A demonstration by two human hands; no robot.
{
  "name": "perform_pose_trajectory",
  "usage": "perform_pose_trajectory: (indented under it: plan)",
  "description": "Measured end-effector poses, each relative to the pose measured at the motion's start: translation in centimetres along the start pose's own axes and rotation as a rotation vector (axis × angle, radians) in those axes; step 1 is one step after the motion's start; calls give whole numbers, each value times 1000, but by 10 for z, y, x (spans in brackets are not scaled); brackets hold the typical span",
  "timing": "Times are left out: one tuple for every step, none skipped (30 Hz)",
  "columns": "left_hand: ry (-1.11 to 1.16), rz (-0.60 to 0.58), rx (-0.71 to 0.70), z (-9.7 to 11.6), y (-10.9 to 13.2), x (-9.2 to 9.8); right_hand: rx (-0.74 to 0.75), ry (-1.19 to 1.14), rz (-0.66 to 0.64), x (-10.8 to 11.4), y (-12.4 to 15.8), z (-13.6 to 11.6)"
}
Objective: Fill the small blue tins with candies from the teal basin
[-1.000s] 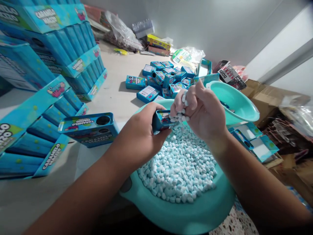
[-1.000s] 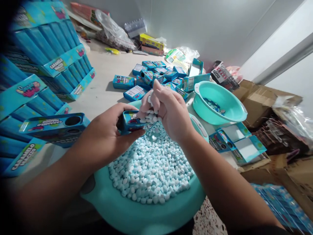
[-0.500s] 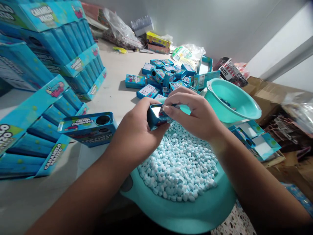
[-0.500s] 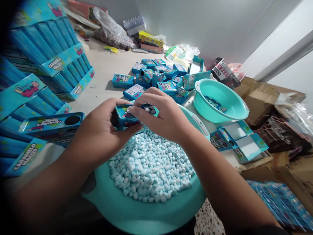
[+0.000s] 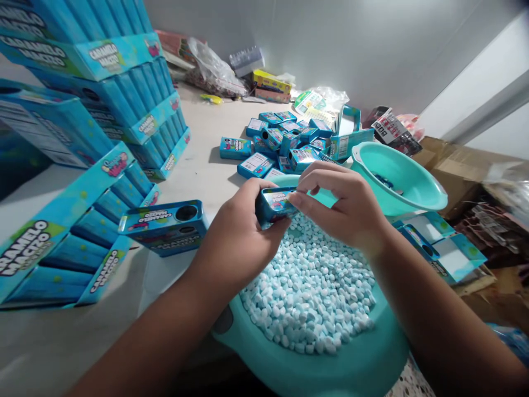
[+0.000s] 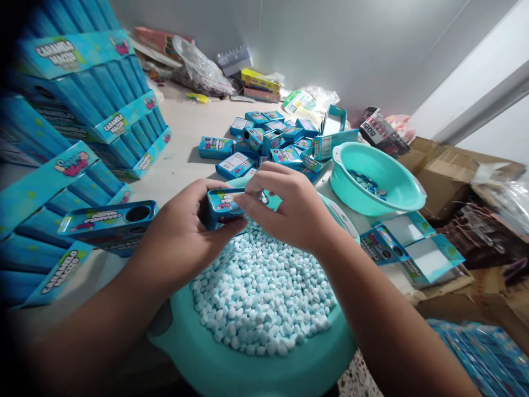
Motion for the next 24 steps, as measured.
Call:
perform_pose_trajectory:
  plan:
    - [-7, -7, -4, 1, 0, 0, -15, -21, 2, 0, 0, 0]
    - [-16, -13, -9, 2, 1, 0, -31, -40, 2, -1, 1, 1]
    - [-22, -21, -12, 2, 1, 0, -53, -57, 8, -1, 1, 2]
    - [-25, -29, -13, 3, 2, 0, -87, -78, 22, -2, 2, 3]
    - [-25, -36, -14, 4, 2, -1, -132, -105, 37, -2, 2, 4]
    - [-23, -43, -14, 4, 3, -1, -182, -141, 54, -3, 3, 6]
    - [-21, -47, -16, 5, 3, -2, -233, -182, 68, -4, 3, 9]
    - [-20, -50, -20, 5, 3, -2, -279, -224, 77, -5, 4, 11]
    - [-22, -50, -26, 5, 3, -3, -311, -263, 85, -6, 4, 12]
    - [-26, -52, -29, 5, 3, -3, -332, -295, 84, -6, 3, 14]
    - [-29, -54, -28, 5, 3, -3, -346, -318, 82, -7, 3, 14]
    - [-29, -52, -19, 5, 3, -3, -352, -334, 79, -7, 2, 15]
    - [-27, -48, -3, 4, 3, -3, -353, -339, 69, -7, 2, 15]
    - [-25, -44, 20, 3, 2, -2, -348, -332, 53, -7, 2, 14]
    - [-24, -37, 44, 2, 2, -2, -336, -309, 29, -7, 1, 13]
    - [-25, -32, 64, 2, 2, -1, -316, -270, 2, -7, 1, 12]
    - [-29, -29, 78, 1, 1, -1, -288, -221, -25, -7, 1, 11]
    - [-33, -27, 86, 1, 1, -1, -261, -172, -55, -8, 1, 10]
    - [-31, -26, 89, 1, 1, -1, -235, -129, -83, -8, 2, 9]
    - [-25, -24, 91, 1, 0, -1, -212, -99, -104, -8, 2, 8]
    - [-17, -26, 94, 1, 0, -1, -195, -83, -121, -7, 2, 8]
    - [-7, -28, 99, 1, 0, -1, -187, -78, -135, -7, 2, 8]
    - [-1, -31, 104, 0, 0, -1, -183, -80, -143, -6, 1, 8]
    - [1, -31, 106, 0, 0, -2, -180, -85, -148, -6, 1, 8]
Point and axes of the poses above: each hand's wrist, its own y-axis away from the middle knuckle, its own x-axis out of the back of the hand, z = x × y, the point moved 4 cm from there along -y, towards the middle knuckle, and after that the axes turned 11 degrees about y, right-handed, at the moved point
